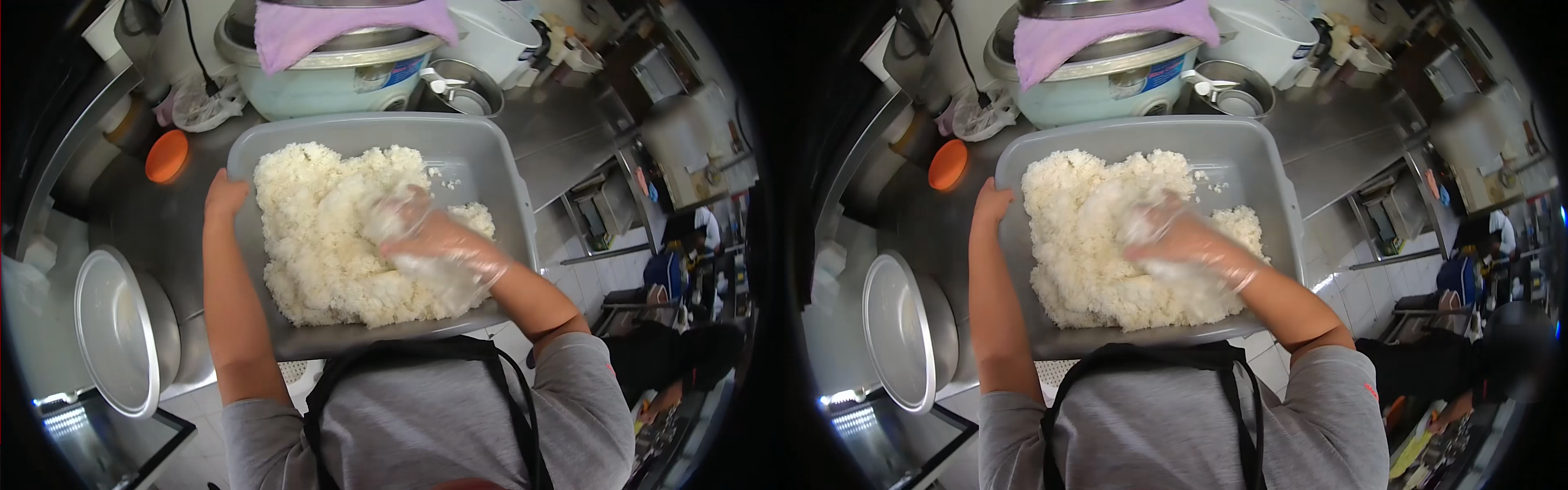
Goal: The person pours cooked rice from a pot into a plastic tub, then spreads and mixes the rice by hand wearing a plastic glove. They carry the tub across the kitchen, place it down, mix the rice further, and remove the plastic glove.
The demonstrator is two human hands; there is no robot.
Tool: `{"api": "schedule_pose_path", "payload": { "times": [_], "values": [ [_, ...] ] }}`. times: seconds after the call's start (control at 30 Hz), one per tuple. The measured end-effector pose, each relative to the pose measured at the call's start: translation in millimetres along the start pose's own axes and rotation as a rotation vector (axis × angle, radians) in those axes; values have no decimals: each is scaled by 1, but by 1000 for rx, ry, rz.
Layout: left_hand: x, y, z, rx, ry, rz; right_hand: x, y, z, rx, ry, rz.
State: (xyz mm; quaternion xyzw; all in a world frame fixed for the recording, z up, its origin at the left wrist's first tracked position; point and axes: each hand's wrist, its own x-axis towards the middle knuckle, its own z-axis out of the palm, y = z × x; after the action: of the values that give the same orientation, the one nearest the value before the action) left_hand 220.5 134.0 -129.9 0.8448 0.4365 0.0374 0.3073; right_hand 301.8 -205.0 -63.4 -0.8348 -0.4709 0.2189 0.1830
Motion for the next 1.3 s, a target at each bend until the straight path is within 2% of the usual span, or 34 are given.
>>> {"api": "schedule_pose_path", "payload": {
  "times": [0.07,0.17,0.2,0.3,0.33,0.37,0.43,0.47,0.57,0.7,0.77,0.8,0.9,0.97,1.1,1.17,1.23,1.3],
  "values": [
    [-3,2,-3,5,-18,5,-18,-50,7,-226,-25,39],
    [-16,11,-15,-44,-132,8,-19,-78,35,-558,-175,138],
    [-15,8,-13,-54,-109,20,-17,-78,44,-665,-244,176],
    [-5,-6,-4,-45,-16,65,-20,-67,52,-695,-219,308],
    [-2,-9,-1,-18,26,93,-21,-78,40,-617,-263,403],
    [1,-9,3,4,64,135,-16,-64,51,-626,-210,380],
    [-22,3,-15,-208,-107,180,-8,-13,78,-633,-73,406],
    [-15,-2,-8,-205,-102,191,-7,4,84,-621,11,436],
    [0,-15,2,-317,-78,194,-24,-12,53,-300,176,452],
    [4,-20,3,-246,19,201,-58,14,68,-325,398,86],
    [13,-28,14,-281,72,242,-75,18,53,-383,247,-133],
    [7,-21,9,-315,-9,262,-87,21,45,-414,172,-225],
    [9,-16,5,-436,-156,282,-99,23,38,8,-76,8],
    [2,-9,0,-313,-66,307,-72,-10,26,-322,-401,267],
    [19,-26,5,-449,-165,304,-52,17,37,-13,-94,338],
    [26,-30,4,-334,-94,281,-53,21,39,51,79,366],
    [27,-32,2,-287,-62,279,-54,28,41,-78,248,325],
    [29,-28,3,-294,-59,275,-50,50,41,102,375,302]
  ]
}}
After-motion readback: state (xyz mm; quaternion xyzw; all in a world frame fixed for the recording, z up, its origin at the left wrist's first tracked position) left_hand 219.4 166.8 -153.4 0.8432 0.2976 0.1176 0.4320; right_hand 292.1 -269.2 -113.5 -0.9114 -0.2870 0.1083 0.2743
